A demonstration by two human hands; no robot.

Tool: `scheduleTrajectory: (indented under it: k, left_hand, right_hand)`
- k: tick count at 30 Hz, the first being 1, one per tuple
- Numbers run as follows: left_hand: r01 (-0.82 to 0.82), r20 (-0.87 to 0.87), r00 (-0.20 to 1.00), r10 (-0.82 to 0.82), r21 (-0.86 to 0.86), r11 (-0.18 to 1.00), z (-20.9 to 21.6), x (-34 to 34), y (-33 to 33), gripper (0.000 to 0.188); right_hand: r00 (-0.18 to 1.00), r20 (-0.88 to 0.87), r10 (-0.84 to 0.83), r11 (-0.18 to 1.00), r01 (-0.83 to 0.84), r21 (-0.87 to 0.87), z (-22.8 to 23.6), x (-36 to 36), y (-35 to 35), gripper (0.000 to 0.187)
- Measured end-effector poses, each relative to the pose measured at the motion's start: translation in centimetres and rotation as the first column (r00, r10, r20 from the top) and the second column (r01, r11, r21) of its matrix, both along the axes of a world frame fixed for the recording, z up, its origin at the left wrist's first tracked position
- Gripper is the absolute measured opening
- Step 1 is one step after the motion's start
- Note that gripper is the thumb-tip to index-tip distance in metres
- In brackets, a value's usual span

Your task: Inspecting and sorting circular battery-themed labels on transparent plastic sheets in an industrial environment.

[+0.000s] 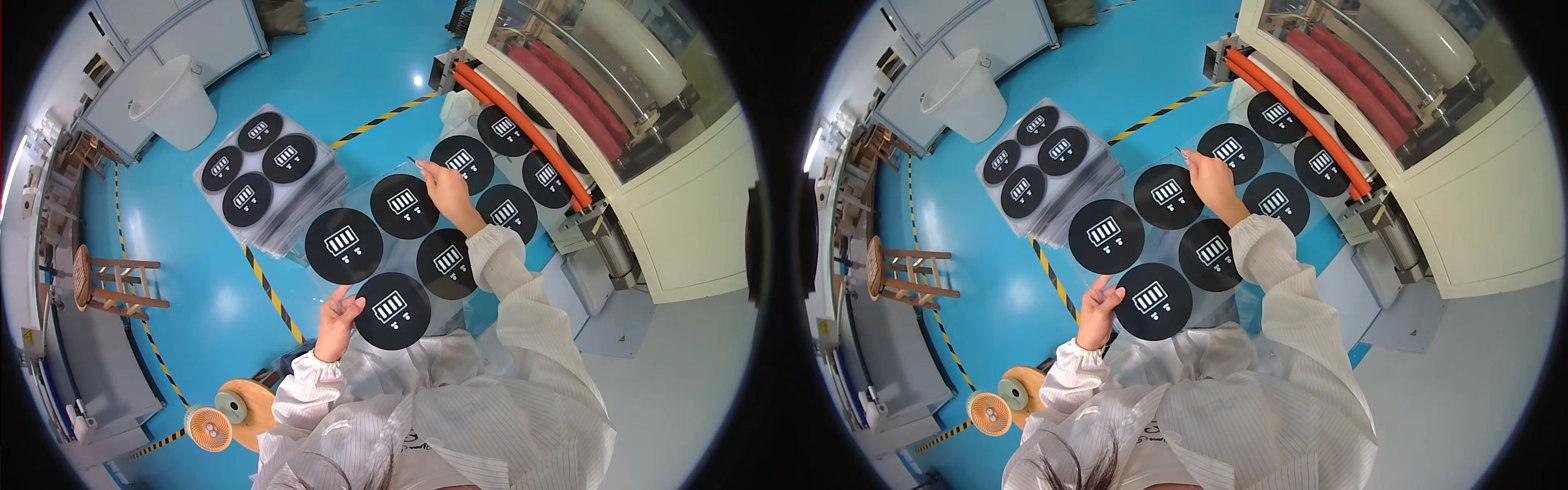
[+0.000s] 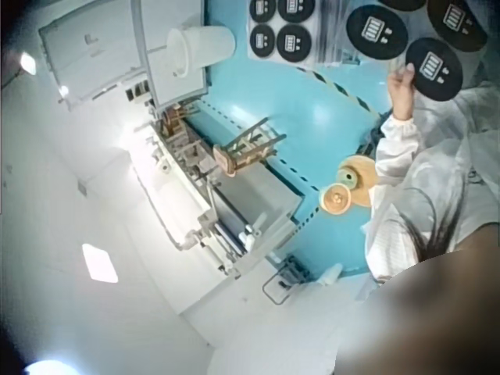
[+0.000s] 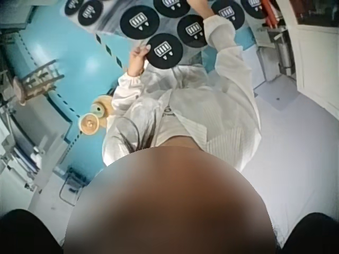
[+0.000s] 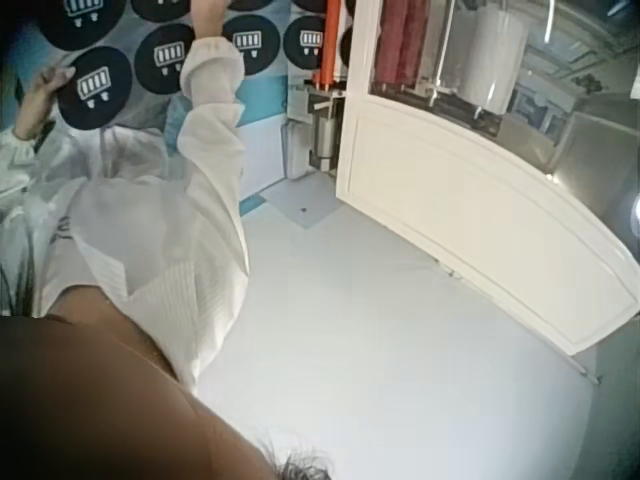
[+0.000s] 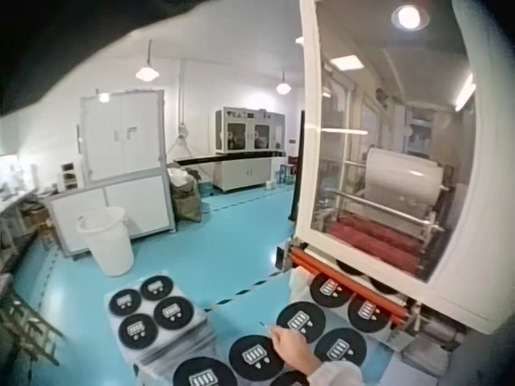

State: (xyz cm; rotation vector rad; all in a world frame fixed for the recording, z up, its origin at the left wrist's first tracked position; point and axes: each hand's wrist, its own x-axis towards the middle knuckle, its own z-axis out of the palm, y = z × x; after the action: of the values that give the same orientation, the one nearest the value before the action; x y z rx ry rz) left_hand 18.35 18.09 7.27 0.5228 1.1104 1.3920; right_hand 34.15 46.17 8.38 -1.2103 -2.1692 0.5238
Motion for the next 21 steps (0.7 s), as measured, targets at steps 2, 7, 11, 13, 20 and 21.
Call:
scheduleTrajectory:
  k: [2, 7, 11, 13, 20, 21]
  left_hand:
    - [0.028, -0.022, 0.999, -0.028, -0.003, 1.000, 0.7, -0.4, -0.3, 0.041]
    - [0.003, -0.014, 1.000, -0.003, 0.001, 1.000, 0.8, -1.1, -1.3, 0.045]
    - [-0.082, -0.030, 0.996, 0.082, -0.013, 0.997, 0.6, -1.1, -1.8, 0.047]
    - [-0.097, 0.002, 0.995, 0.097, -0.044, 0.994, 1.5, -0.7, -1.6, 0.049]
    - [-0.207, -0.062, 0.977, 0.204, -0.039, 0.978, 1.9, -2.7, -4.2, 0.052]
    - [-0.303, -0.141, 0.946, 0.292, -0.069, 0.950, 3.0, -3.0, -4.8, 0.053]
  right_hand:
    - [0.997, 0.081, -0.009, 1.000, 0.008, 0.015, 0.1, -0.2, 0.0, 0.022]
    - [0.984, 0.155, 0.089, 0.992, -0.073, -0.103, 1.5, -0.6, 0.0, 0.021]
    - [0.959, 0.091, 0.267, 0.951, -0.247, -0.184, 2.1, 4.0, -1.0, 0.019]
    - [0.950, 0.061, 0.308, 0.931, -0.287, -0.225, 2.1, 8.4, -3.8, 0.018]
    - [0.938, 0.006, 0.345, 0.331, -0.115, -0.937, 4.5, 23.4, -13.3, 0.021]
    - [0.989, -0.054, 0.136, 0.470, -0.112, -0.875, 1.9, 25.2, -12.7, 0.021]
